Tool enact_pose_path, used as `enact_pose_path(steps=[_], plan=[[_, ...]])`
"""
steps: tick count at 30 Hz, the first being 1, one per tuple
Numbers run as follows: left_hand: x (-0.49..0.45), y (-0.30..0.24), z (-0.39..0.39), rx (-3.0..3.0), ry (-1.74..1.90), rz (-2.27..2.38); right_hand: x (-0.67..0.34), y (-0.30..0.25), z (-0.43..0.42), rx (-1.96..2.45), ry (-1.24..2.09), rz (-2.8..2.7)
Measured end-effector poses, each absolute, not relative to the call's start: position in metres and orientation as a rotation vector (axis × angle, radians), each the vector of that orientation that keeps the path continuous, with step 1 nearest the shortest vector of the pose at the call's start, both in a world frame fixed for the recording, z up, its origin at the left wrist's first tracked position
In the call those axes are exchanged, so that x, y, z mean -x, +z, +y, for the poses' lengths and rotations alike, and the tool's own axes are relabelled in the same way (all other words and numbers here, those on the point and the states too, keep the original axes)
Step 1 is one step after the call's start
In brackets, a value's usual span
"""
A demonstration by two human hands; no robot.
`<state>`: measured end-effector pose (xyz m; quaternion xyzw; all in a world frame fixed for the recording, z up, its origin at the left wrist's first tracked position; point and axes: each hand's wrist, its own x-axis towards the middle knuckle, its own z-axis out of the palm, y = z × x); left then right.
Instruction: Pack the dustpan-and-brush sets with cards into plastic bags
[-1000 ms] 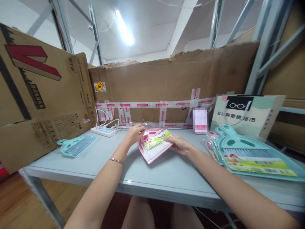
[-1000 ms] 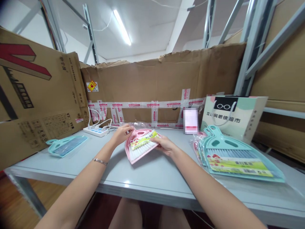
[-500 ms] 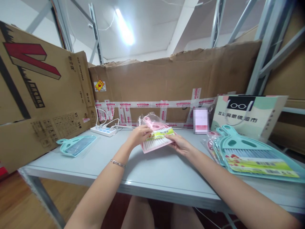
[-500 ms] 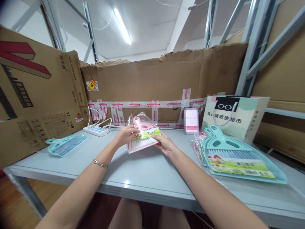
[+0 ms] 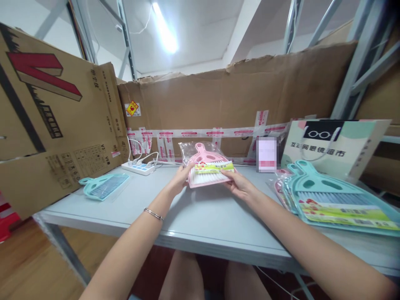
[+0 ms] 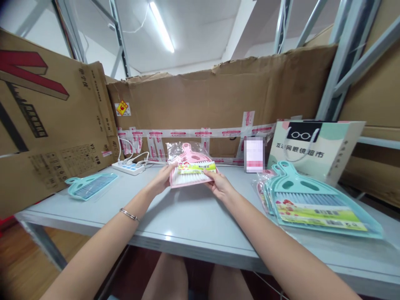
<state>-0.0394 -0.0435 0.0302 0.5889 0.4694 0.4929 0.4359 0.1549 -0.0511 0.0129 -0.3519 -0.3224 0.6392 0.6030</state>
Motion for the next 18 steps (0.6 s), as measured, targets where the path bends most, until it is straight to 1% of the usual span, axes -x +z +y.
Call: enact_pose_path(steps=[3, 6, 11, 14, 18], plan=[[0.034, 0.023, -0.049, -1.362, 1.12, 0.888, -0.155, 0.012, -0.052, 0.863, 1.473, -0.776], [0.035, 0.019, -0.052, -1.387, 1.085, 0.772, -0.157, 0.01, -0.05, 0.957, 1.449, -0.826], [0.04, 0.015, -0.049, -1.342, 1.083, 0.776, -0.159, 0.006, -0.047, 1.077, 1.465, -0.936], [0.042, 0.016, -0.048, -1.28, 1.068, 0.845, -0.162, 0.007, -0.044, 1.022, 1.465, -0.947], [0.045, 0.018, -0.048, -1.22, 1.022, 0.879, -0.168, 0.008, -0.036, 0.9, 1.58, -0.896]])
